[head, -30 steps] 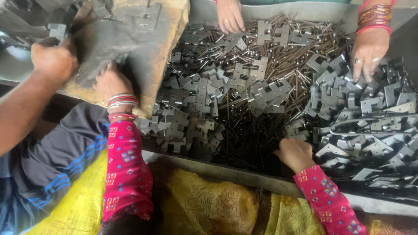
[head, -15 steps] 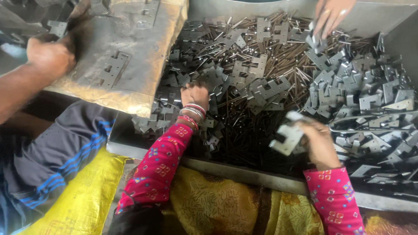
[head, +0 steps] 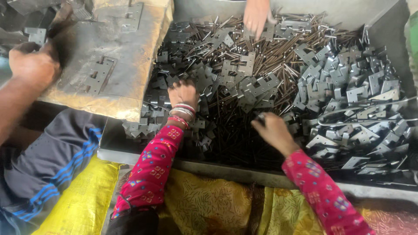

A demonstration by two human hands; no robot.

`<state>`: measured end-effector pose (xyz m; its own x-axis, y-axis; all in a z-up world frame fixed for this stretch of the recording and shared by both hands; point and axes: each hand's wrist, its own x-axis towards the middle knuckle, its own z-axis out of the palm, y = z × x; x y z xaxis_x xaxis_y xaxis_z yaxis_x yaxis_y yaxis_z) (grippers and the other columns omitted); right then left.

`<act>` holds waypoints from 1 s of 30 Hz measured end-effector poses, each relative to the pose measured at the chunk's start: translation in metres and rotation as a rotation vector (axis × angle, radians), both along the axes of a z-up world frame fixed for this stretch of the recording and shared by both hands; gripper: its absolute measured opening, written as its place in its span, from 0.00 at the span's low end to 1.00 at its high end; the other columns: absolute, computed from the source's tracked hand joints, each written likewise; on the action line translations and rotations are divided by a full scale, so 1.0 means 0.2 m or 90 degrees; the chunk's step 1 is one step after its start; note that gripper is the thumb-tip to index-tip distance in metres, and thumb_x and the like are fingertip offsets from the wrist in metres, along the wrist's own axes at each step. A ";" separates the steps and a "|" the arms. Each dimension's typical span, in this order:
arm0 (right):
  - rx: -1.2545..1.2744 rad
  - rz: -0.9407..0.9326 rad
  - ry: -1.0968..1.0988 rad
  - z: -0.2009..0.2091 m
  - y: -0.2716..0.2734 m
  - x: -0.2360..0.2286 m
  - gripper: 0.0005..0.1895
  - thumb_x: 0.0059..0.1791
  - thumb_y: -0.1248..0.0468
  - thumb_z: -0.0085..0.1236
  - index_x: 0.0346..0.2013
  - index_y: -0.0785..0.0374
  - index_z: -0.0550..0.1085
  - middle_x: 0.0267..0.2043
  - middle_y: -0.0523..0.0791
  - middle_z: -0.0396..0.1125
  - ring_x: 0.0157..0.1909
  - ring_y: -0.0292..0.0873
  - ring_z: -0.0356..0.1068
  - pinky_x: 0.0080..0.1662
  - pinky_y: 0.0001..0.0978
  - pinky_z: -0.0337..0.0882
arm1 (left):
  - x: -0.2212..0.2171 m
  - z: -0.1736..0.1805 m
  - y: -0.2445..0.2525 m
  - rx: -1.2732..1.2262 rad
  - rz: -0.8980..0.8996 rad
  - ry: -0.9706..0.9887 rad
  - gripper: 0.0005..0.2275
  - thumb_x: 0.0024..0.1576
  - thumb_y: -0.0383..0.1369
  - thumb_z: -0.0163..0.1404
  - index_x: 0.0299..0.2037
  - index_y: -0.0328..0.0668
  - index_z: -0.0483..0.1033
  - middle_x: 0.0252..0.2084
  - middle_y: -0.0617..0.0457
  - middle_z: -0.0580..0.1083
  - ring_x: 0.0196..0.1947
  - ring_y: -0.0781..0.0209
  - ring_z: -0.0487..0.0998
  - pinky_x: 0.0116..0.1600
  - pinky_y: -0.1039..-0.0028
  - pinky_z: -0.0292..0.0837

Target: The person sits on the floor and repeatedly picks metal plates and pins from a large bin, inserts the pins into the plates, and places the assembled units into a tray. The task continues throughout the clip with the same repetitive assembly motion.

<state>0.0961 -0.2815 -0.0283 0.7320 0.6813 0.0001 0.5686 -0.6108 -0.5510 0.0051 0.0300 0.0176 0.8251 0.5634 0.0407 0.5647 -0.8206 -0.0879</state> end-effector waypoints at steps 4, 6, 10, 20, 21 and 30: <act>-0.098 0.149 -0.193 -0.04 0.10 -0.08 0.14 0.39 0.68 0.61 0.39 0.65 0.74 0.38 0.52 0.68 0.45 0.57 0.71 0.43 0.49 0.72 | -0.01 0.01 0.01 0.048 0.011 0.056 0.14 0.54 0.35 0.55 0.49 0.42 0.76 0.53 0.43 0.73 0.56 0.46 0.74 0.55 0.55 0.70; -0.092 0.153 -0.248 -0.05 0.09 -0.10 0.12 0.41 0.70 0.59 0.39 0.62 0.74 0.37 0.49 0.68 0.45 0.56 0.72 0.42 0.50 0.73 | 0.00 -0.02 0.01 0.012 0.034 0.029 0.14 0.56 0.34 0.54 0.51 0.41 0.76 0.53 0.44 0.74 0.56 0.47 0.75 0.56 0.57 0.71; -0.140 0.154 -0.175 -0.07 0.06 -0.05 0.10 0.42 0.68 0.57 0.38 0.61 0.74 0.38 0.49 0.69 0.45 0.56 0.72 0.43 0.50 0.73 | 0.02 -0.10 0.03 -0.008 0.025 -0.022 0.09 0.56 0.31 0.54 0.46 0.45 0.78 0.48 0.45 0.78 0.49 0.47 0.80 0.51 0.61 0.76; -0.014 0.097 -0.136 -0.11 -0.01 0.10 0.08 0.46 0.63 0.60 0.35 0.64 0.75 0.37 0.53 0.72 0.42 0.58 0.74 0.43 0.50 0.72 | 0.02 -0.11 0.02 -0.048 -0.092 -0.027 0.08 0.57 0.39 0.56 0.37 0.46 0.81 0.36 0.45 0.81 0.39 0.48 0.84 0.45 0.62 0.78; 0.019 0.065 -0.094 -0.08 -0.03 0.11 0.10 0.48 0.60 0.62 0.35 0.64 0.75 0.37 0.53 0.73 0.41 0.59 0.74 0.43 0.50 0.72 | 0.01 -0.09 0.00 -0.047 -0.120 0.000 0.06 0.58 0.38 0.56 0.36 0.48 0.82 0.36 0.46 0.81 0.39 0.49 0.84 0.47 0.63 0.78; 0.463 -0.053 0.414 0.16 -0.14 0.08 0.09 0.53 0.61 0.60 0.44 0.63 0.76 0.35 0.42 0.71 0.35 0.37 0.70 0.40 0.34 0.73 | -0.13 -0.08 -0.10 -0.044 -0.159 0.172 0.09 0.59 0.34 0.51 0.43 0.45 0.84 0.49 0.48 0.80 0.52 0.49 0.80 0.48 0.57 0.77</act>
